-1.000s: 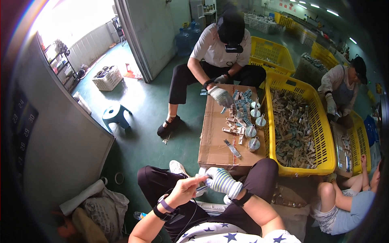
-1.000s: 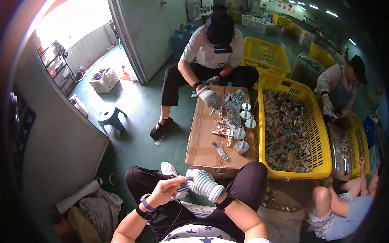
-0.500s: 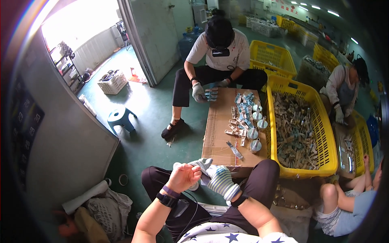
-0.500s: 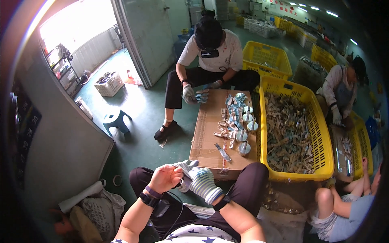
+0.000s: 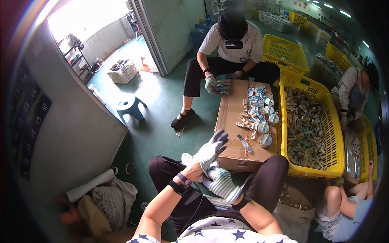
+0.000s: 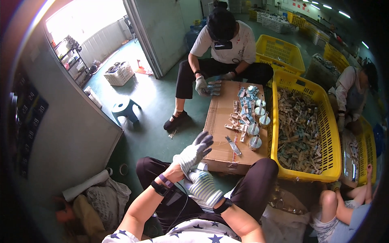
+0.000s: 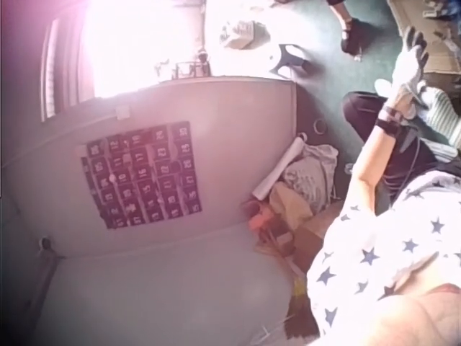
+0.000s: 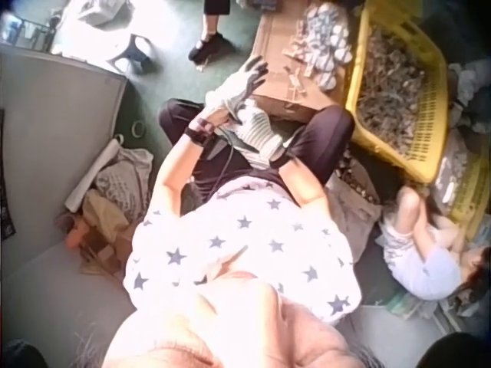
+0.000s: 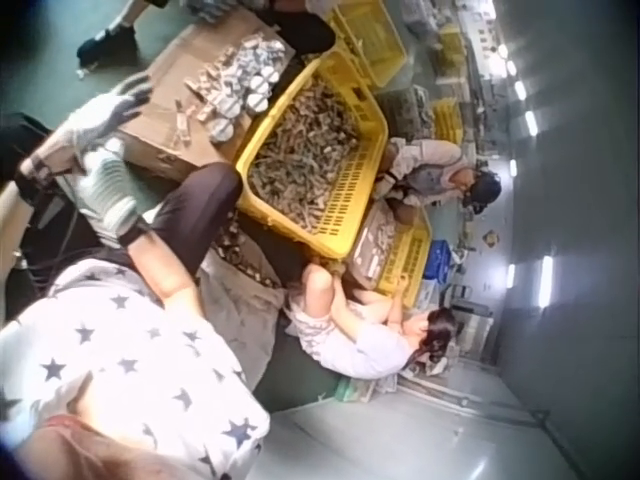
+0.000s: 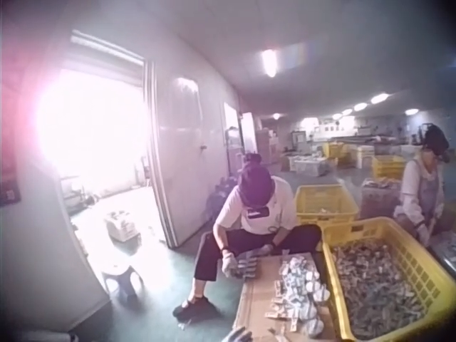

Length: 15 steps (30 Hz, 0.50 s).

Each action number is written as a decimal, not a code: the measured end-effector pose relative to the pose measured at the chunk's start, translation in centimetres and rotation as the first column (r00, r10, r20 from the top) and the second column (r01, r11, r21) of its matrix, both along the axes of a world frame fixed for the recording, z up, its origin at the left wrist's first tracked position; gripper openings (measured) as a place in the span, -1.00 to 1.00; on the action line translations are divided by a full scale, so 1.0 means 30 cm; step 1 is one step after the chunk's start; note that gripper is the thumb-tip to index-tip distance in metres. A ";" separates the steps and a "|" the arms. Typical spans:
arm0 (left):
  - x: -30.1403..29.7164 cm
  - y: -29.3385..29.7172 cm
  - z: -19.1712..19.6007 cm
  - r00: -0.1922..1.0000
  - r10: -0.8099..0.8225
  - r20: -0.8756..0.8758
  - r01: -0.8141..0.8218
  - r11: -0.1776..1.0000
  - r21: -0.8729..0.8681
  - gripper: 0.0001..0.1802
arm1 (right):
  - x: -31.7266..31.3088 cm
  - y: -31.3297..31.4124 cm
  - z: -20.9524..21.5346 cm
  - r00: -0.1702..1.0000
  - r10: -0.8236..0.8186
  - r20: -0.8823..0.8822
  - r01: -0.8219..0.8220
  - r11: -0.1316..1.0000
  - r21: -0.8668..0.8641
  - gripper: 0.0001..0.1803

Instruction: Assembling small plastic spring-clips and organizing them on a cardboard box.

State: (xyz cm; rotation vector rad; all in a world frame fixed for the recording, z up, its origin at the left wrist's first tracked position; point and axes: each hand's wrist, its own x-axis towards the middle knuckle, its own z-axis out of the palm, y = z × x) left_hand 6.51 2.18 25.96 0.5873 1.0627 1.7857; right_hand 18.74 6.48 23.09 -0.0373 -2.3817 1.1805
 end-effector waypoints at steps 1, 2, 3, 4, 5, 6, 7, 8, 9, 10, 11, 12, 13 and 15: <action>-0.013 -0.033 0.000 1.000 -0.017 -0.019 0.016 1.000 -0.008 -0.43 | 0.004 -0.009 -0.029 0.998 0.010 0.059 0.000 0.987 -0.163 -0.82; -0.010 -0.040 -0.001 1.000 -0.013 -0.024 0.013 1.000 -0.003 -0.43 | 0.006 -0.011 -0.051 0.995 0.043 0.087 -0.029 0.987 -0.156 -0.83; 0.006 -0.048 0.009 0.997 0.051 0.051 -0.044 0.991 -0.129 -0.47 | 0.009 -0.014 -0.036 0.993 0.057 0.103 -0.033 0.975 -0.220 -0.85; 0.020 -0.051 0.021 0.986 0.121 0.117 -0.088 0.963 -0.257 -0.51 | 0.014 -0.015 -0.012 0.991 0.069 0.119 -0.032 0.959 -0.283 -0.86; 0.005 -0.024 0.041 0.907 -0.046 -0.418 -0.169 0.871 -0.462 -0.55 | 0.022 -0.016 0.003 0.990 0.061 0.127 -0.023 0.958 -0.284 -0.86; 0.005 -0.024 0.021 0.909 -0.047 -0.415 -0.166 0.871 -0.462 -0.55 | 0.032 -0.019 0.025 0.980 0.116 0.159 -0.074 0.966 -0.247 -0.85; -0.011 -0.032 -0.027 0.858 -0.016 -0.514 -0.208 0.903 -0.375 -0.57 | 0.035 -0.029 0.044 0.966 0.177 0.190 -0.136 0.968 -0.211 -0.83; -0.034 -0.038 -0.098 0.797 0.021 -0.604 -0.239 0.929 -0.283 -0.59 | 0.038 -0.037 0.058 0.965 0.182 0.190 -0.141 0.967 -0.212 -0.83; -0.105 -0.054 -0.267 0.999 0.014 -0.035 -0.021 0.980 -0.198 -0.54 | 0.028 -0.058 0.079 0.965 0.211 0.156 -0.188 0.971 -0.149 -0.82; -0.084 -0.037 -0.257 1.000 0.003 -0.029 -0.009 0.980 -0.198 -0.54 | 0.032 -0.050 0.078 0.970 0.200 0.139 -0.189 0.978 -0.088 -0.81; -0.060 -0.025 -0.245 0.981 0.078 -0.180 -0.124 0.956 -0.265 -0.52 | 0.031 -0.043 0.077 0.975 0.190 0.115 -0.183 0.981 -0.067 -0.79; -0.046 -0.025 -0.227 0.931 0.141 -0.336 -0.250 0.918 -0.308 -0.50 | 0.028 -0.042 0.077 0.976 0.185 0.115 -0.178 0.982 -0.066 -0.79; -0.057 -0.029 -0.258 0.869 0.169 -0.465 -0.315 0.914 -0.257 -0.47 | 0.025 -0.041 0.075 0.974 0.196 0.109 -0.189 0.979 -0.075 -0.79; -0.051 -0.029 -0.222 0.761 -0.002 -0.649 -0.355 0.836 -0.419 -0.47 | 0.012 -0.023 0.042 0.972 0.193 0.133 -0.187 0.981 -0.056 -0.80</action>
